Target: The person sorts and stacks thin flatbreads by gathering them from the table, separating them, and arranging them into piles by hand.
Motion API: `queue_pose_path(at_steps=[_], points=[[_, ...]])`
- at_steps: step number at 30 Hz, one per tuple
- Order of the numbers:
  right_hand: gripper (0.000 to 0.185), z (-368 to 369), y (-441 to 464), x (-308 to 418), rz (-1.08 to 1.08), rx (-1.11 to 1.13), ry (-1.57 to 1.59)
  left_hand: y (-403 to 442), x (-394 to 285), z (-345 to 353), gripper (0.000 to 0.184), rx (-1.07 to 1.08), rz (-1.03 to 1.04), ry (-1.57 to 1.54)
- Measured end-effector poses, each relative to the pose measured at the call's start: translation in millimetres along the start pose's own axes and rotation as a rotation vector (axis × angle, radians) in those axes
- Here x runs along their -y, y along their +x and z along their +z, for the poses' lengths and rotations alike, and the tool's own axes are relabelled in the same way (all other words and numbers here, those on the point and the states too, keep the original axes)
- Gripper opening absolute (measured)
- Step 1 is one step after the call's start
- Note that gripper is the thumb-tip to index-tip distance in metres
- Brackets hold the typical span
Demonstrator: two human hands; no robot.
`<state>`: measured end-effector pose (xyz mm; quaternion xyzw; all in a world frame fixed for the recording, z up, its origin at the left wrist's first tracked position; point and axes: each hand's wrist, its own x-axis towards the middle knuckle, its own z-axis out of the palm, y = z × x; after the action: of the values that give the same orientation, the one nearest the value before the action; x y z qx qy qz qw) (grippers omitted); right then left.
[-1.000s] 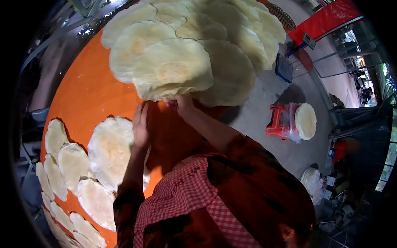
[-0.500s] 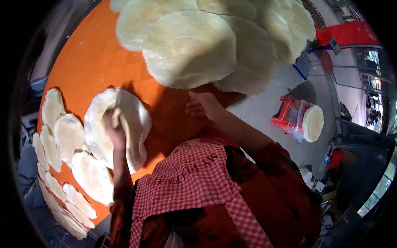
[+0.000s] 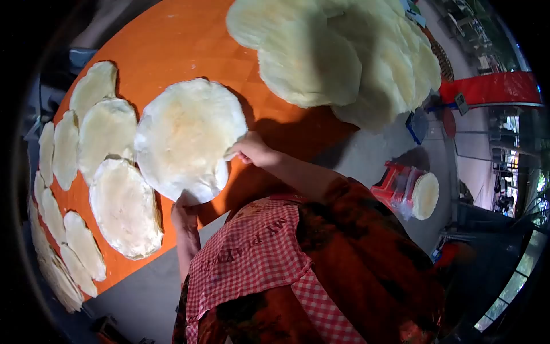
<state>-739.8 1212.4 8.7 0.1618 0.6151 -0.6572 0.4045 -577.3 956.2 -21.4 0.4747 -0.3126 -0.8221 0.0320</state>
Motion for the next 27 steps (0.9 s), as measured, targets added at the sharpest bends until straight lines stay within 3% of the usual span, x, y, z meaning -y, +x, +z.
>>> queue_pose_path(at_steps=[3,5,6,7,9,10,11,13,15,17,19,22,25,27], points=[[0.017,-15,-18,3,-0.265,-0.041,-0.401,17,2,-11,0.026,0.053,0.076,-0.138],[0.036,-3,-36,0,-0.634,-0.604,-1.239,-12,-3,17,0.026,0.156,0.22,-0.089],[0.05,20,-54,10,-0.665,-0.529,-1.273,-19,-2,22,0.028,0.119,0.305,0.01],[0.057,47,-69,16,-0.725,-0.284,-1.119,-32,-8,31,0.027,0.101,0.355,0.143],[0.068,99,-78,19,-0.89,0.16,-1.211,-39,-13,41,0.027,0.129,0.33,0.11],[0.081,117,-74,5,-0.876,0.188,-1.35,-27,-12,37,0.027,0.191,0.4,0.177],[0.066,131,-77,4,-0.997,0.059,-1.38,-49,-25,56,0.019,0.221,0.373,0.161],[0.04,135,-40,-5,-0.76,0.061,-1.084,-54,-38,61,0.017,0.271,0.27,0.038],[0.022,134,-34,7,-0.758,-0.025,-0.85,-44,-45,52,0.035,0.35,0.141,-0.122],[0.024,122,-11,7,-0.581,0.153,-0.925,-35,-49,47,0.042,0.315,0.132,-0.104],[0.026,119,-21,11,-0.562,0.297,-0.842,-34,-53,48,0.047,0.34,0.083,-0.111],[0.034,129,-23,4,-0.518,0.192,-0.877,-14,-48,34,0.05,0.404,0.08,0.0],[0.047,146,-28,-2,-0.699,0.028,-0.922,-28,-56,45,0.049,0.468,0.106,-0.021],[0.057,153,-42,15,-0.575,0.093,-0.951,-33,-60,49,0.053,0.485,0.101,-0.101]])
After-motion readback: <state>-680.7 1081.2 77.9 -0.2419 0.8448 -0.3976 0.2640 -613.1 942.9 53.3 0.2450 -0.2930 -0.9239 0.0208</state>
